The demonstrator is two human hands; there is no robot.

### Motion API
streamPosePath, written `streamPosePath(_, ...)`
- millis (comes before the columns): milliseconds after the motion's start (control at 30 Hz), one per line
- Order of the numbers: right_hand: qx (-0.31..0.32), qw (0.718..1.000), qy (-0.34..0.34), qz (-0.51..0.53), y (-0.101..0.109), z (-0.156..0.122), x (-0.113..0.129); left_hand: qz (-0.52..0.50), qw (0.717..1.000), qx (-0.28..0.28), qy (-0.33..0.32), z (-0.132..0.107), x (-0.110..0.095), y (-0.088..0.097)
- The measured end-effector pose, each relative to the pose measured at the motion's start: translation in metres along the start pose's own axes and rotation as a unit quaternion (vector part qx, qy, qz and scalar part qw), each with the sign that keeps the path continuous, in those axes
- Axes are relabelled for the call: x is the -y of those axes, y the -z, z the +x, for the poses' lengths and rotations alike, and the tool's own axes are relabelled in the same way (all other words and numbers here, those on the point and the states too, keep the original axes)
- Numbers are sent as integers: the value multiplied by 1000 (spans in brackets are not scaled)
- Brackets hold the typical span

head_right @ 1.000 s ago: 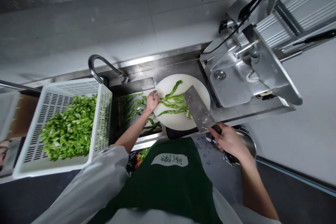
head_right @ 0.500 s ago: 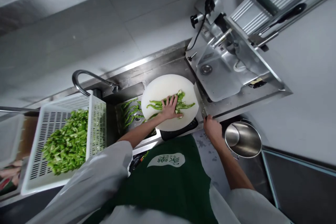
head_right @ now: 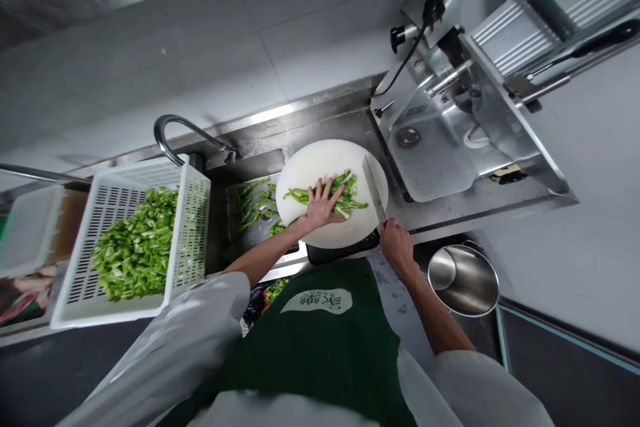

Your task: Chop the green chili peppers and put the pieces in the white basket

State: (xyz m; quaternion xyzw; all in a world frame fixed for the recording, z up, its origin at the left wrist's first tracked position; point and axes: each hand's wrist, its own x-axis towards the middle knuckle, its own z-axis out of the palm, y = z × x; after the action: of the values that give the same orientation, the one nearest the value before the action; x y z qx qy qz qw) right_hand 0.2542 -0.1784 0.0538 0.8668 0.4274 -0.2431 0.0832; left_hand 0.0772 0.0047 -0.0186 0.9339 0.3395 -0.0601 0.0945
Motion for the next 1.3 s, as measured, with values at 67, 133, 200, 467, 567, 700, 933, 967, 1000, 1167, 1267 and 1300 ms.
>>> streamPosePath(67, -2, 1000, 5, 1, 2, 6, 1, 12, 1000, -6, -6, 6, -6, -4)
streamPosePath(133, -4, 1000, 17, 2, 4, 14, 6, 13, 1000, -6, 7, 15, -10, -6)
streamPosePath(200, -6, 1000, 27, -3, 5, 21, 11, 9, 1000, -8, 23, 21, -11, -6)
streamPosePath(467, -43, 995, 70, -64, 21, 29, 21, -8, 999, -26, 43, 17, -4, -4)
streamPosePath(567, -47, 992, 90, -79, 32, 37, 24, -23, 998, -26, 45, 18, -5, -9)
streamPosePath(700, -17, 989, 120, -88, 34, 56, 34, -43, 998, -26, 41, 20, -3, -15)
streamPosePath(933, 22, 990, 122, -70, 26, 81, 64, -46, 999, -14, 4, 20, 5, -11)
streamPosePath(967, 19, 990, 122, -70, 29, 81, 64, -49, 998, -23, 12, 18, 5, -9)
streamPosePath(1000, 14, 990, 123, -70, 32, 80, 63, -52, 998, -35, 26, 16, 5, -7)
streamPosePath(1167, -6, 990, 114, -82, 45, 65, 54, -63, 993, -70, 72, 6, 5, -11)
streamPosePath(1267, 22, 989, 116, -84, 41, 62, 61, -70, 994, -53, 65, 6, 6, -22)
streamPosePath(1300, 34, 990, 115, -79, 37, 63, 66, -72, 994, -49, 64, 8, 6, -24)
